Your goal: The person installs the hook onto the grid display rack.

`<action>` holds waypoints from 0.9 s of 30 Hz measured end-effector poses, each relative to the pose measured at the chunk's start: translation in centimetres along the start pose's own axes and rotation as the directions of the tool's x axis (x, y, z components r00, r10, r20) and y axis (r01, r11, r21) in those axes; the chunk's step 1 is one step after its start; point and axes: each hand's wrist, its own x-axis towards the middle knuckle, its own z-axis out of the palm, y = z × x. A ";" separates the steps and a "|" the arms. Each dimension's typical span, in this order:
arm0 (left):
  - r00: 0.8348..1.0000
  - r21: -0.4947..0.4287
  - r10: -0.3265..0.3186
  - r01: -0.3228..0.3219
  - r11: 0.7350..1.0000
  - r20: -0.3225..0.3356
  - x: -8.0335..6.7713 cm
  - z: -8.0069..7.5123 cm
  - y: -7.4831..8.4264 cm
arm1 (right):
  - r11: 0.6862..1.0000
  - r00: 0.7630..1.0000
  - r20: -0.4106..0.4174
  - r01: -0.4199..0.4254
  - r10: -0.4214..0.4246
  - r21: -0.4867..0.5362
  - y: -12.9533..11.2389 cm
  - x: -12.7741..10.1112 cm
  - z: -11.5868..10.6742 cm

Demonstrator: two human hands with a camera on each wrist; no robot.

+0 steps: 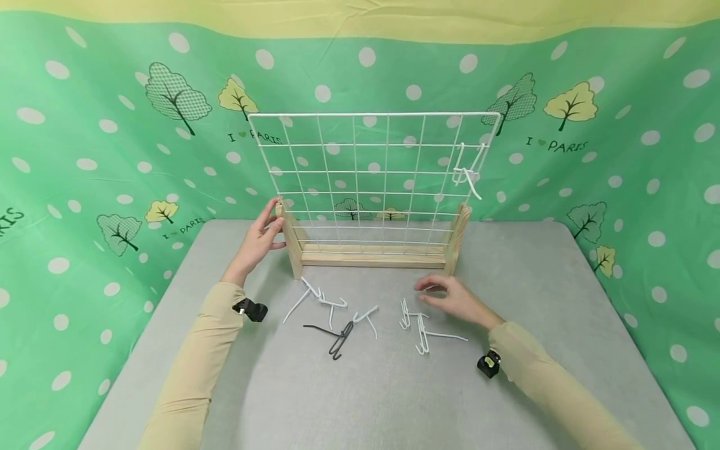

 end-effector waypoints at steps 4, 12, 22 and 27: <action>1.000 -0.002 0.004 -0.004 1.000 0.000 0.0 0.0 -0.1 | 0.999 0.999 0.025 0.044 -0.044 -0.008 0.2 -0.2 0.2; 1.000 -0.019 0.003 -0.003 1.000 0.004 0.2 0.0 -0.3 | 0.996 0.991 0.100 0.087 -0.090 0.037 1.1 -0.6 0.6; 1.000 -0.033 0.002 -0.001 0.999 0.008 0.2 -0.2 -0.3 | 0.998 0.988 0.143 0.057 -0.061 0.032 1.6 -1.4 1.2; 1.000 -0.027 0.004 -0.004 1.000 0.012 0.3 -0.2 -0.5 | 0.997 0.987 0.144 0.066 -0.072 0.043 1.8 -1.9 1.2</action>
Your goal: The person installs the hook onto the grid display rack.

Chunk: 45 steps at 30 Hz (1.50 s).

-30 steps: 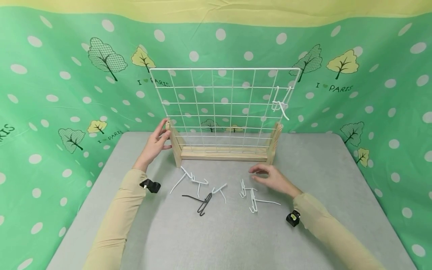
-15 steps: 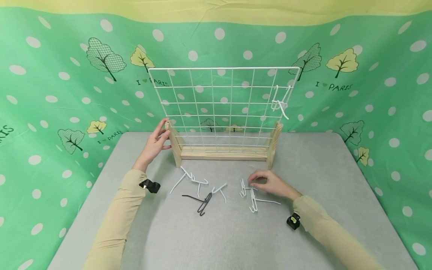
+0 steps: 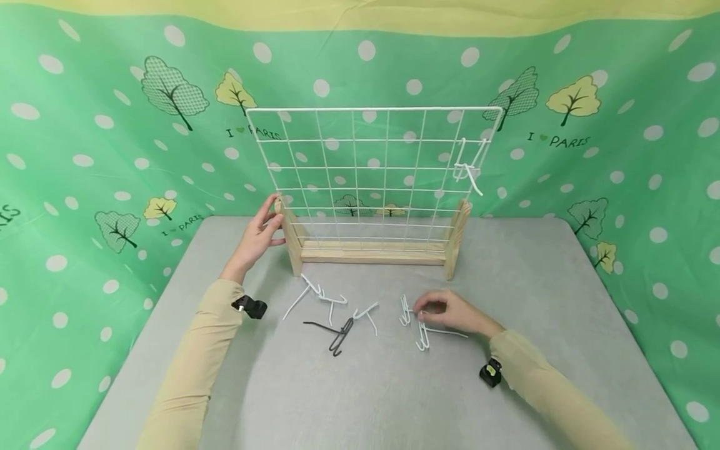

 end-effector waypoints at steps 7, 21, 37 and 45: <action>1.000 0.010 -0.011 0.011 1.000 0.005 0.2 0.0 0.2 | 1.000 0.997 0.072 0.008 -0.009 0.014 0.2 -0.3 -0.6; 1.000 -0.007 0.006 -0.006 1.000 0.007 0.4 0.1 0.4 | 0.999 0.970 0.237 0.051 -0.050 0.005 0.1 -0.1 -1.5; 1.000 -0.013 -0.011 0.012 1.000 0.014 0.2 -0.1 0.3 | 1.000 0.975 0.221 0.018 -0.017 0.000 -0.3 -0.1 -1.1; 0.999 -0.008 -0.030 0.031 0.999 0.018 -0.1 -0.1 0.3 | 0.999 0.975 0.220 0.012 -0.023 0.050 -0.4 -0.1 -1.3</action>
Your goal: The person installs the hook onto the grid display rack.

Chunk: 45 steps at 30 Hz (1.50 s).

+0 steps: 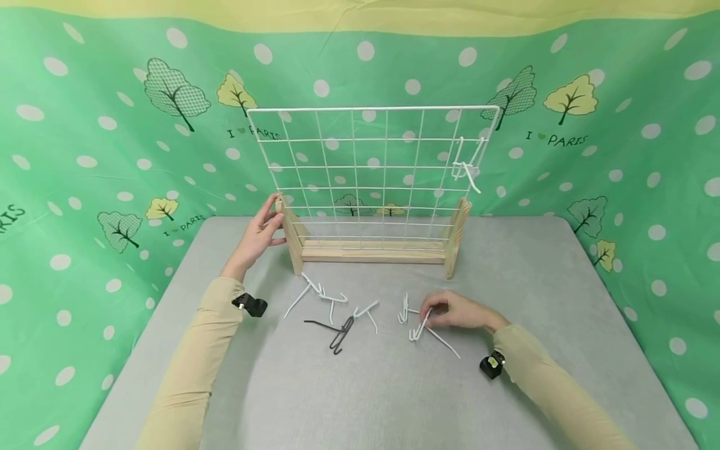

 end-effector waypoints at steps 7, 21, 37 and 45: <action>1.000 -0.005 0.001 -0.001 1.000 -0.003 0.0 0.0 -0.1 | 0.999 0.999 -0.039 -0.031 0.032 0.029 -0.1 0.0 -0.3; 1.000 -0.009 0.003 -0.003 1.000 0.000 0.1 -0.1 -0.1 | 0.999 0.975 -0.220 0.000 0.009 0.043 -0.3 0.1 -0.5; 1.000 -0.015 0.010 -0.010 1.000 0.000 0.0 0.0 0.0 | 0.993 0.927 -0.357 -0.098 0.116 0.066 -1.5 0.3 -0.8; 1.000 -0.018 0.030 -0.030 0.999 0.008 0.2 -0.1 -0.1 | 0.996 0.924 -0.372 -0.084 0.094 0.042 -0.6 0.1 -1.1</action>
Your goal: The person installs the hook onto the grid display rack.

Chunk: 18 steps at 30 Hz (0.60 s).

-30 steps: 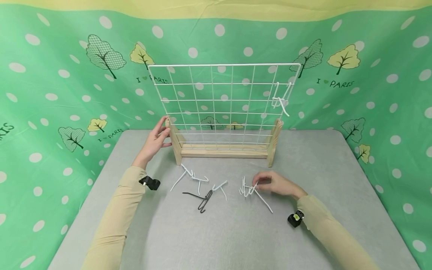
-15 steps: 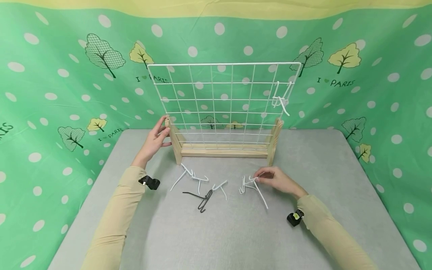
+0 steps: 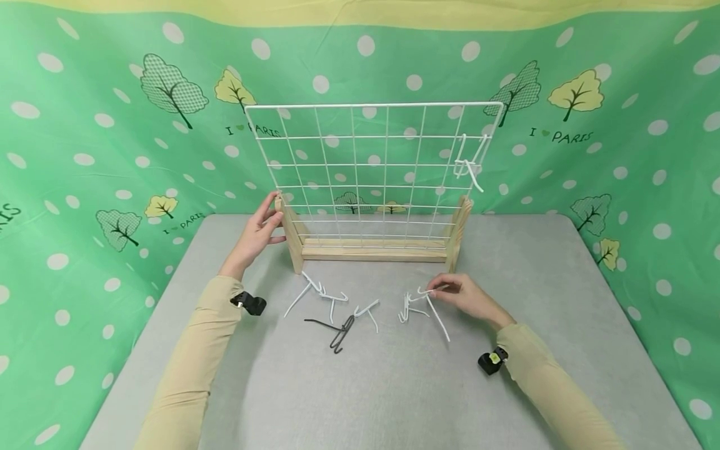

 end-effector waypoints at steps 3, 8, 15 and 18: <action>1.000 0.002 0.002 -0.002 1.000 0.003 0.0 0.0 0.0 | 1.000 1.000 -0.004 0.009 -0.009 -0.015 0.8 -0.1 -0.2; 1.000 0.004 0.000 0.000 1.000 0.002 0.0 -0.1 -0.1 | 1.000 1.000 -0.008 -0.009 0.009 -0.002 0.8 0.0 -0.3; 1.000 0.002 0.002 -0.002 1.000 0.003 0.0 -0.1 -0.1 | 0.999 0.998 -0.039 -0.046 0.046 0.007 0.7 0.1 -0.1; 1.000 0.001 -0.003 0.003 1.000 0.003 0.0 -0.1 -0.2 | 0.998 0.997 -0.052 -0.060 0.060 0.013 0.7 0.2 -0.1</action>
